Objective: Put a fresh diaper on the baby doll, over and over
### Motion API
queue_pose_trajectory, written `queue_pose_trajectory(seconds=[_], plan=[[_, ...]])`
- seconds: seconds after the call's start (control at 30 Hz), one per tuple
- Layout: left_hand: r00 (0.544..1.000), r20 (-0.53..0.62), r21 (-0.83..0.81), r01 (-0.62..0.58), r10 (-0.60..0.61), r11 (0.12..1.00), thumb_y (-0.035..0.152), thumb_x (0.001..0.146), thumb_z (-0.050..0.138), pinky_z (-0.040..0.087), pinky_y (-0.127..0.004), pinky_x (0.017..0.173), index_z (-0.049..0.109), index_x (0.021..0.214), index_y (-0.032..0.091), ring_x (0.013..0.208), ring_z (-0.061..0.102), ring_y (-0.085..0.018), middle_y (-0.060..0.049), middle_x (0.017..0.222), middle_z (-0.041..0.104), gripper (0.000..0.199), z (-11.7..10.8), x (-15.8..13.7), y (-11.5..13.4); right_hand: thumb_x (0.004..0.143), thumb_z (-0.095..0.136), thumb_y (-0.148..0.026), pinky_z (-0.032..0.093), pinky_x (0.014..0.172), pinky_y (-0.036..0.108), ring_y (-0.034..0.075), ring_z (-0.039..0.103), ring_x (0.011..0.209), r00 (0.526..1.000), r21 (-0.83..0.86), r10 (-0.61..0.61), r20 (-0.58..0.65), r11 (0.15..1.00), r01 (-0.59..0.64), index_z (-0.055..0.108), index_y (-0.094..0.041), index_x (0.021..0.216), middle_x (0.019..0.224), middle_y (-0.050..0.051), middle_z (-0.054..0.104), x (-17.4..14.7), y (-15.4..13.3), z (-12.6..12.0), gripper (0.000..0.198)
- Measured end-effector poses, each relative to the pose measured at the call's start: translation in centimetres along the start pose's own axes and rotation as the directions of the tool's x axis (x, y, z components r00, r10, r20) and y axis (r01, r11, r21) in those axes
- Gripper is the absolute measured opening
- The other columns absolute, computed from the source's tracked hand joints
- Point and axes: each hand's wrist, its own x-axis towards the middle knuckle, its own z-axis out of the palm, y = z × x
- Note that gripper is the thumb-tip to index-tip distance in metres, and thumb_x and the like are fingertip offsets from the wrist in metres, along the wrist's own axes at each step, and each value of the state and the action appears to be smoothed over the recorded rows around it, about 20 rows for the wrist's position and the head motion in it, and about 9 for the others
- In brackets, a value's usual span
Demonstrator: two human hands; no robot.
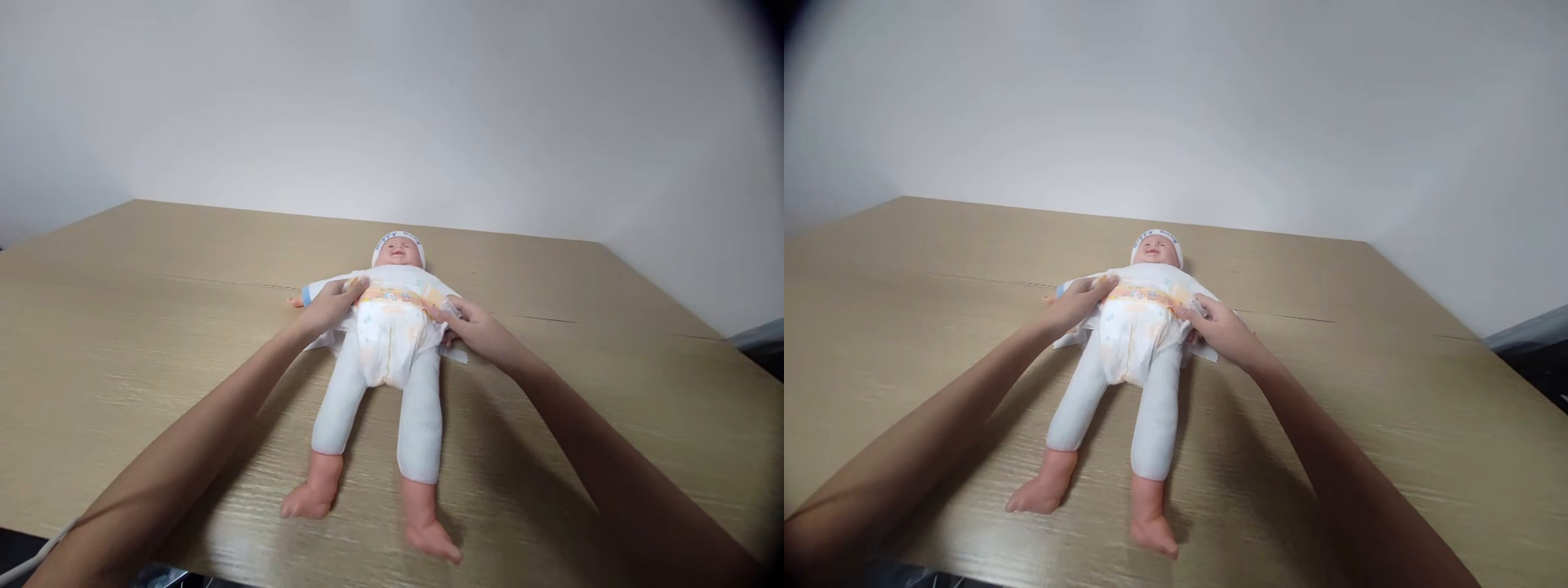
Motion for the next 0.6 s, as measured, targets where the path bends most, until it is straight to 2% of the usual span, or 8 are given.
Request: queue_pose_trajectory(seconds=[0.07, 0.13, 0.23, 0.3, 0.37, 0.47, 0.53, 0.6], plan=[[0.995, -0.069, 0.13, -0.063, 0.072, 0.99, 0.068, 0.103, 0.057, 0.042, -0.033, 0.07, 0.052, 0.079, 0.023, 0.07, 0.055, -0.019, -0.001, 0.072, 0.058, 0.051, -0.2, -0.1, -0.3, 0.09, 0.075, -0.065, 0.061, 0.071, 0.035, 0.022, 0.072, 0.074, 0.988, -0.095, -0.044, -0.149, 0.995, 0.03, 0.071, -0.023, 0.102, 0.087, 0.004, 0.078, -1.7, 0.6, -0.2, 0.044], [0.967, -0.158, 0.259, -0.153, 0.198, 0.954, 0.053, 0.104, 0.061, 0.048, -0.035, 0.081, 0.061, 0.098, 0.022, 0.087, 0.064, -0.022, -0.004, 0.096, 0.071, 0.031, -0.1, -0.2, -0.3, 0.094, 0.071, -0.059, 0.061, 0.075, 0.039, 0.025, 0.075, 0.08, 0.95, -0.258, -0.113, -0.292, 0.966, 0.036, 0.073, -0.022, 0.104, 0.094, 0.008, 0.081, -3.4, 1.4, -0.2, 0.038], [0.851, -0.229, 0.475, -0.326, 0.472, 0.817, 0.032, 0.103, 0.061, 0.048, -0.043, 0.101, 0.062, 0.121, 0.022, 0.115, 0.064, -0.029, -0.01, 0.13, 0.072, 0.02, 0.7, -0.7, 1.3, 0.1, 0.063, -0.051, 0.056, 0.08, 0.043, 0.027, 0.074, 0.084, 0.919, -0.519, -0.209, -0.334, 0.855, 0.006, 0.074, -0.023, 0.107, 0.1, 0.01, 0.082, -5.4, 2.9, 0.4, 0.031], [0.773, -0.123, 0.56, -0.464, 0.622, 0.687, 0.026, 0.105, 0.055, 0.046, -0.047, 0.109, 0.064, 0.124, 0.023, 0.125, 0.061, -0.031, -0.011, 0.135, 0.071, 0.021, 1.9, -1.2, 3.1, 0.1, 0.062, -0.052, 0.054, 0.082, 0.044, 0.03, 0.073, 0.091, 0.911, -0.605, -0.262, -0.318, 0.796, 0.018, 0.073, -0.023, 0.107, 0.103, 0.011, 0.081, -6.0, 3.8, 1.0, 0.032], [0.733, 0.062, 0.564, -0.585, 0.677, 0.582, 0.03, 0.108, 0.054, 0.045, -0.048, 0.112, 0.067, 0.122, 0.023, 0.129, 0.059, -0.031, -0.01, 0.133, 0.072, 0.02, 3.3, -1.7, 4.9, 0.098, 0.063, -0.054, 0.053, 0.084, 0.043, 0.031, 0.071, 0.097, 0.898, -0.618, -0.285, -0.336, 0.786, 0.018, 0.071, -0.023, 0.102, 0.101, 0.011, 0.079, -6.0, 4.5, 1.5, 0.032], [0.752, 0.29, 0.585, -0.629, 0.592, 0.512, 0.045, 0.105, 0.064, 0.045, -0.053, 0.111, 0.072, 0.116, 0.021, 0.128, 0.059, -0.035, -0.011, 0.128, 0.073, 0.028, 5.6, -1.9, 6.0, 0.091, 0.068, -0.057, 0.048, 0.075, 0.037, 0.027, 0.068, 0.084, 0.912, -0.547, -0.138, -0.386, 0.831, -0.106, 0.066, -0.025, 0.091, 0.084, 0.005, 0.073, -5.5, 4.8, 1.6, 0.033], [0.785, 0.328, 0.626, -0.598, 0.526, 0.501, 0.053, 0.1, 0.07, 0.044, -0.055, 0.111, 0.075, 0.116, 0.021, 0.128, 0.057, -0.037, -0.012, 0.129, 0.073, 0.037, 6.6, -1.7, 5.6, 0.086, 0.072, -0.061, 0.041, 0.067, 0.034, 0.024, 0.062, 0.073, 0.922, -0.505, 0.005, -0.387, 0.836, -0.216, 0.062, -0.026, 0.082, 0.074, 0.001, 0.067, -5.3, 4.7, 1.3, 0.037], [0.806, 0.311, 0.646, -0.568, 0.503, 0.511, 0.056, 0.096, 0.074, 0.043, -0.055, 0.112, 0.077, 0.12, 0.023, 0.13, 0.054, -0.038, -0.01, 0.134, 0.072, 0.041, 7.1, -1.4, 4.9, 0.085, 0.071, -0.064, 0.034, 0.064, 0.033, 0.022, 0.056, 0.068, 0.94, -0.48, 0.081, -0.332, 0.843, -0.242, 0.058, -0.026, 0.073, 0.067, 0.0, 0.061, -5.3, 4.5, 0.8, 0.042]])
